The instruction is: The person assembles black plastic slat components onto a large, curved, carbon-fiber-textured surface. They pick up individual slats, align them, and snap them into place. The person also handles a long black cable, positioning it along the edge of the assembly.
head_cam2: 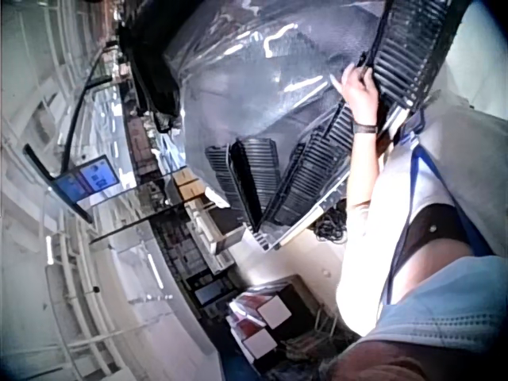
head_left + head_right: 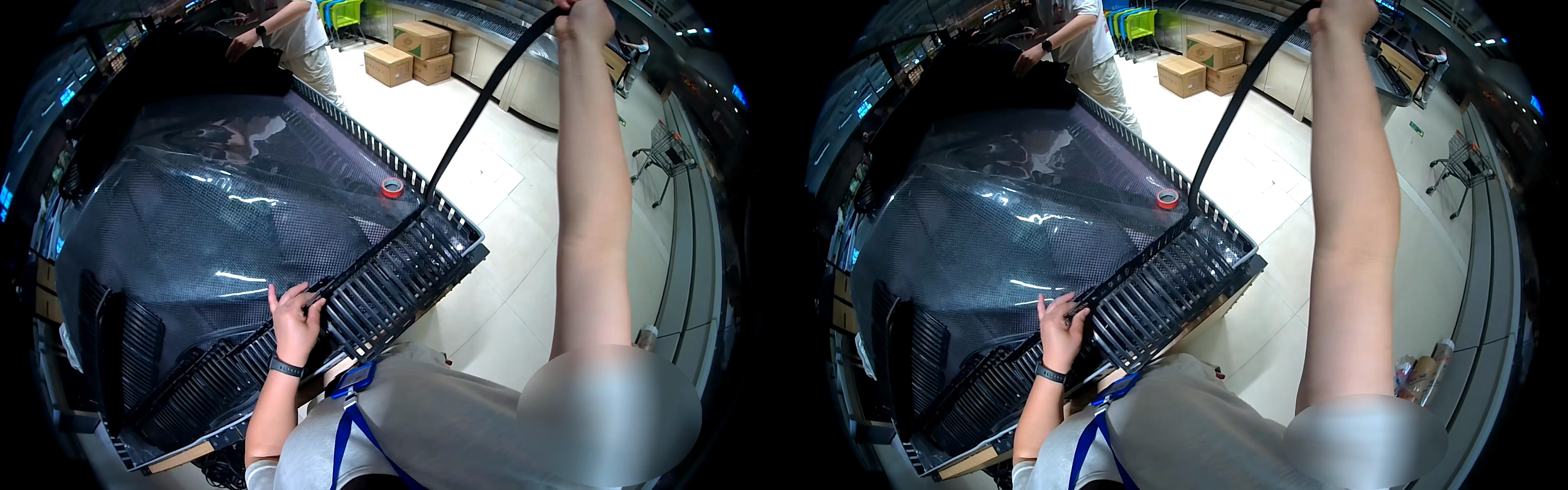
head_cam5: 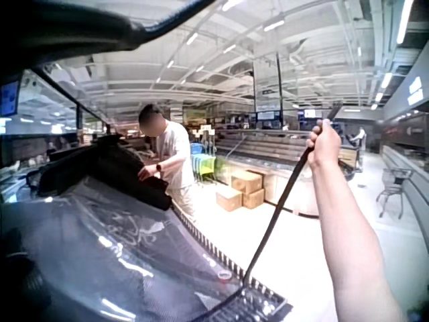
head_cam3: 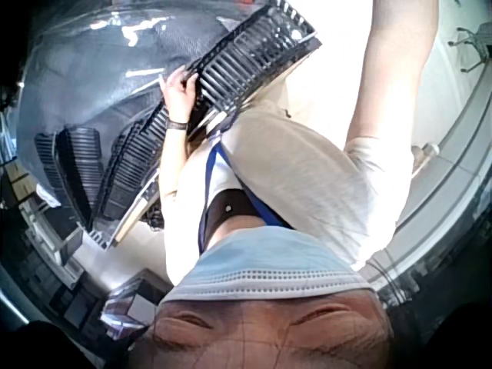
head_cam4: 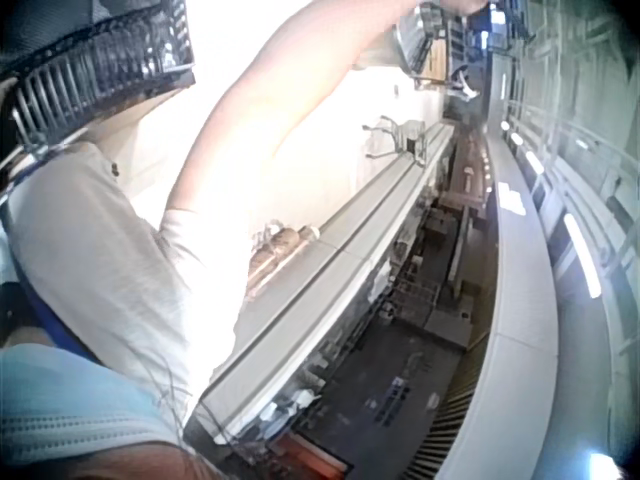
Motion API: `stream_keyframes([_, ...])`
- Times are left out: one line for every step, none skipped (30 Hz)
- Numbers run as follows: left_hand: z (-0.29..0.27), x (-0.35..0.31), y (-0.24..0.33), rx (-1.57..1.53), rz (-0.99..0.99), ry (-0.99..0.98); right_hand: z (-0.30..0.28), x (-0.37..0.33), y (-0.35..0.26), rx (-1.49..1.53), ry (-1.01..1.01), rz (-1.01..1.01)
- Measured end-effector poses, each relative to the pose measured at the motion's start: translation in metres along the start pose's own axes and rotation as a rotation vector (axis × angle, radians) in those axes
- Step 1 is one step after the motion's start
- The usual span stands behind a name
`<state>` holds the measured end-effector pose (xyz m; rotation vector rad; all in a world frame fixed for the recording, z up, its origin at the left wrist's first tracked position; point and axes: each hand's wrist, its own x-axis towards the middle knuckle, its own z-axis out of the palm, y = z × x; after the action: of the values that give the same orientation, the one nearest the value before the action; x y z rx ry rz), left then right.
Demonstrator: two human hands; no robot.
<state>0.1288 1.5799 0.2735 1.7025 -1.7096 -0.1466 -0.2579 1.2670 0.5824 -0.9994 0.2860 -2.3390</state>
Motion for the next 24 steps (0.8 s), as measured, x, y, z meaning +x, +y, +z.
stream_keyframes([-0.005, -0.003, -0.001, 0.000, -0.001, 0.020, -0.005, 0.014, -0.007, -0.022, 0.017, 0.004])
stream_keyframes([-0.010, -0.007, -0.003, 0.016, 0.013, 0.039, -0.008, 0.024, -0.011, -0.041, 0.013, -0.054])
stream_keyframes([-0.017, -0.012, -0.004, 0.000, 0.020, 0.051, -0.012, 0.032, -0.014, -0.138, 0.018, -0.131])
stream_keyframes([-0.023, -0.017, -0.007, -0.003, 0.011, 0.062, -0.014, 0.039, -0.017, -0.095, 0.029, -0.138])
stream_keyframes([-0.028, -0.022, -0.010, -0.019, -0.007, 0.075, -0.018, 0.046, -0.022, -0.119, 0.036, -0.155])
stream_keyframes([-0.036, -0.029, -0.014, -0.027, -0.006, 0.083, -0.020, 0.053, -0.027, -0.142, 0.044, -0.174])
stream_keyframes([-0.046, -0.037, -0.020, -0.022, -0.027, 0.094, -0.022, 0.059, -0.033, -0.151, 0.094, -0.200])
stream_keyframes([-0.056, -0.046, -0.027, -0.003, -0.070, 0.103, -0.023, 0.065, -0.037, -0.149, 0.058, -0.232])
stream_keyframes([-0.066, -0.055, -0.034, -0.074, -0.078, 0.140, -0.022, 0.072, -0.047, -0.122, 0.158, -0.183])
stream_keyframes([-0.075, -0.065, -0.042, -0.130, -0.098, 0.186, -0.020, 0.075, -0.053, -0.094, 0.185, -0.134])
stream_keyframes([-0.083, -0.078, -0.048, -0.165, -0.184, 0.215, -0.018, 0.076, -0.056, -0.053, 0.103, -0.093])
stream_keyframes([-0.091, -0.089, -0.055, -0.207, -0.267, 0.239, -0.013, 0.074, -0.055, -0.052, 0.136, -0.045])
stream_keyframes([-0.097, -0.099, -0.062, -0.257, -0.300, 0.263, -0.009, 0.065, -0.048, -0.051, -0.018, 0.044])
stream_keyframes([-0.102, -0.108, -0.068, -0.304, -0.314, 0.292, -0.002, 0.055, -0.033, -0.150, -0.127, 0.119])
stream_keyframes([-0.104, -0.114, -0.073, -0.324, -0.336, 0.328, 0.005, 0.039, -0.014, -0.086, -0.227, 0.185])
stream_keyframes([-0.106, -0.117, -0.078, -0.354, -0.392, 0.340, 0.008, 0.020, 0.003, 0.001, -0.216, 0.327])
stream_keyframes([-0.106, -0.121, -0.081, -0.433, -0.434, 0.384, 0.021, 0.004, 0.028, -0.030, -0.048, 0.409])
stream_keyframes([-0.106, -0.122, -0.083, -0.499, -0.470, 0.429, 0.030, -0.009, 0.040, -0.015, -0.233, 0.413])
stream_keyframes([-0.107, -0.122, -0.085, -0.551, -0.516, 0.443, 0.038, -0.018, 0.047, 0.020, -0.262, 0.471])
stream_keyframes([-0.108, -0.122, -0.087, -0.589, -0.517, 0.482, 0.048, -0.028, 0.055, 0.058, -0.292, 0.531])
stream_keyframes([-0.110, -0.123, -0.087, -0.625, -0.527, 0.512, 0.058, -0.033, 0.055, 0.048, -0.258, 0.568])
stream_keyframes([-0.112, -0.123, -0.088, -0.654, -0.530, 0.548, 0.067, -0.037, 0.054, 0.136, -0.339, 0.656])
stream_keyframes([-0.113, -0.124, -0.088, -0.662, -0.535, 0.569, 0.076, -0.043, 0.056, 0.124, -0.355, 0.707])
stream_keyframes([-0.115, -0.124, -0.089, -0.728, -0.505, 0.570, 0.082, -0.050, 0.058, 0.110, -0.373, 0.756])
